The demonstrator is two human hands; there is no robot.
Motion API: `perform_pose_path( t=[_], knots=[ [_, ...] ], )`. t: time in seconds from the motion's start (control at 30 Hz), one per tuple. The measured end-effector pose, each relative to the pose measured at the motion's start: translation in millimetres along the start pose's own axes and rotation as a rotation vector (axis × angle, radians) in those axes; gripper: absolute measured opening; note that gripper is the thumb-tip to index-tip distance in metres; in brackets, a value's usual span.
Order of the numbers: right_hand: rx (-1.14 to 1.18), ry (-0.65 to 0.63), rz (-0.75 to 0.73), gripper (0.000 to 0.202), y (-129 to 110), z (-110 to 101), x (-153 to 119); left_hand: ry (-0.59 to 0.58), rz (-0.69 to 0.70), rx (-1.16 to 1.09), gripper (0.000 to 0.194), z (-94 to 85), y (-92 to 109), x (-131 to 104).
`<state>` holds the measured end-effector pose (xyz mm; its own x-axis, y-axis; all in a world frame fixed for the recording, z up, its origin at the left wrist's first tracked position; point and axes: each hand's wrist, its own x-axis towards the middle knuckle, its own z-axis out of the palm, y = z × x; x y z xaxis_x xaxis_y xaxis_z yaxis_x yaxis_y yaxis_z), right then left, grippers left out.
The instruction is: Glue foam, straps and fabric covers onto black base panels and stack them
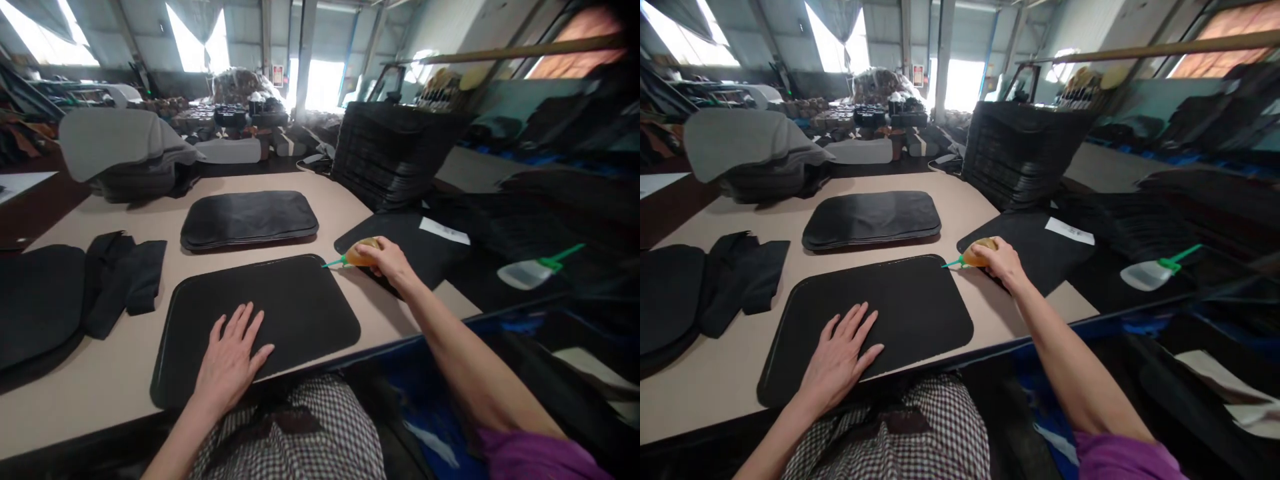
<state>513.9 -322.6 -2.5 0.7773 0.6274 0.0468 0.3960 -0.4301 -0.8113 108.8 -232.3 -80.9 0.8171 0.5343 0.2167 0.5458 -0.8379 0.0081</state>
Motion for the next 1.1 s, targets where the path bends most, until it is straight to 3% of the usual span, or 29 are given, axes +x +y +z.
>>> perform_pose_path(
  t=[0.4, 0.6, 0.73, 0.87, 1.1],
  knots=[
    [0.033, -0.317, 0.144, 0.046, 24, -64, -33, -0.012, 0.015, -0.006, 0.064, -1.9, 1, 1],
    [0.069, -0.397, 0.175, 0.05, 35, -73, -66, 0.0, 0.012, -0.024, 0.063, -0.2, 1, 1],
    [0.168, -0.457, 0.204, 0.051, 35, -62, -85, -0.005, -0.003, -0.034, 0.063, -0.1, 0, 1],
    [0.202, -0.513, 0.175, 0.05, 23, -37, -101, -0.025, -0.022, -0.102, 0.061, -2.1, -2, 1],
    [0.201, -0.634, 0.135, 0.051, -22, 21, -129, -0.013, -0.139, -0.55, 0.058, -22.8, -29, -9]
  ],
)
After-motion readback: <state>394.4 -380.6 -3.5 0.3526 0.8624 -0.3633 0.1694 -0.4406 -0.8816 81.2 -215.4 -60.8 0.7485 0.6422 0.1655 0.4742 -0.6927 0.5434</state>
